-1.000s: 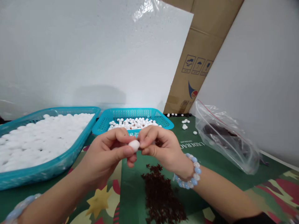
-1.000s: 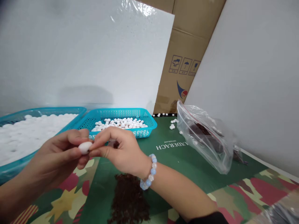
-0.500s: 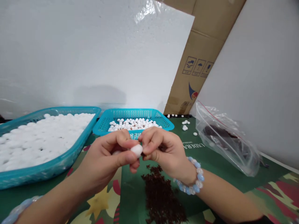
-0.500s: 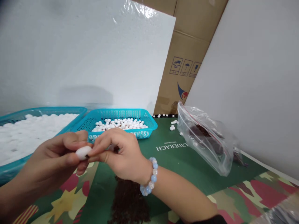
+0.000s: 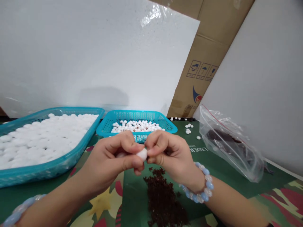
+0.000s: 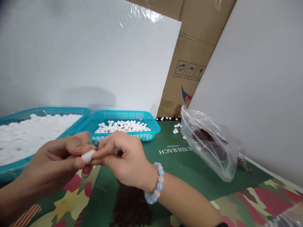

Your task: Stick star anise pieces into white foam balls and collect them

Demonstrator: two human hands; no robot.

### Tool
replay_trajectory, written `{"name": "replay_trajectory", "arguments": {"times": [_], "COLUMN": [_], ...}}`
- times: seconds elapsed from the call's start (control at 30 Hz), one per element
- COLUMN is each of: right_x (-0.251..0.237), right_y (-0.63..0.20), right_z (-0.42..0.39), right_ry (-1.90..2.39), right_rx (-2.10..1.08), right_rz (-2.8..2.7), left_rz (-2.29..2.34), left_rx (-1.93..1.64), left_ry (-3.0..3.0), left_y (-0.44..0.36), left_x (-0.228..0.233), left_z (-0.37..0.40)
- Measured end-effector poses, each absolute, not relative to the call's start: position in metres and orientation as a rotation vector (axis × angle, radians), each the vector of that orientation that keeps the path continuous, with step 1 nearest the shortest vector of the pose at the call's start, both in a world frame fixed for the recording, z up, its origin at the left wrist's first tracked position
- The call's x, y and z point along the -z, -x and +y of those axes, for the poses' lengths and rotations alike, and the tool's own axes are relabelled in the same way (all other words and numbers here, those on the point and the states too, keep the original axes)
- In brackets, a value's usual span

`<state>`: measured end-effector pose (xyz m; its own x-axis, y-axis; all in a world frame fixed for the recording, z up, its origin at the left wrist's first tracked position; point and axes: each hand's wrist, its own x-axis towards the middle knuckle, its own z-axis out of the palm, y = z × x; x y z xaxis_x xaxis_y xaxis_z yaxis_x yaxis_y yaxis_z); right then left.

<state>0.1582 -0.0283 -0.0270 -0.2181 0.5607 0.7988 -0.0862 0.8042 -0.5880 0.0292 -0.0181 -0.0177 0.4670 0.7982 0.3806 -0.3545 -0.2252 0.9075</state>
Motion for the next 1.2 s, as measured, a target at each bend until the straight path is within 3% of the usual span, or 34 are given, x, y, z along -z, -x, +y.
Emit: {"name": "replay_trajectory", "arguments": {"times": [0.43,0.73,1.2], "right_x": [0.025,0.022,0.016], "right_y": [-0.162,-0.161,-0.166], "right_z": [-0.026,-0.023,-0.026], "right_ry": [0.527,0.429,0.485], "right_rx": [-0.371,-0.026,-0.305], "right_rz": [-1.912,-1.902,-1.869], "left_rz": [0.363,0.318,0.376], "left_rx": [-1.161,-1.171,-1.255], "left_ry": [-1.562,-1.303,-1.309], "left_y": [-0.028,-0.035,-0.034], "left_x": [0.028,0.023,0.021], "left_z": [-0.014,-0.014,-0.012]}}
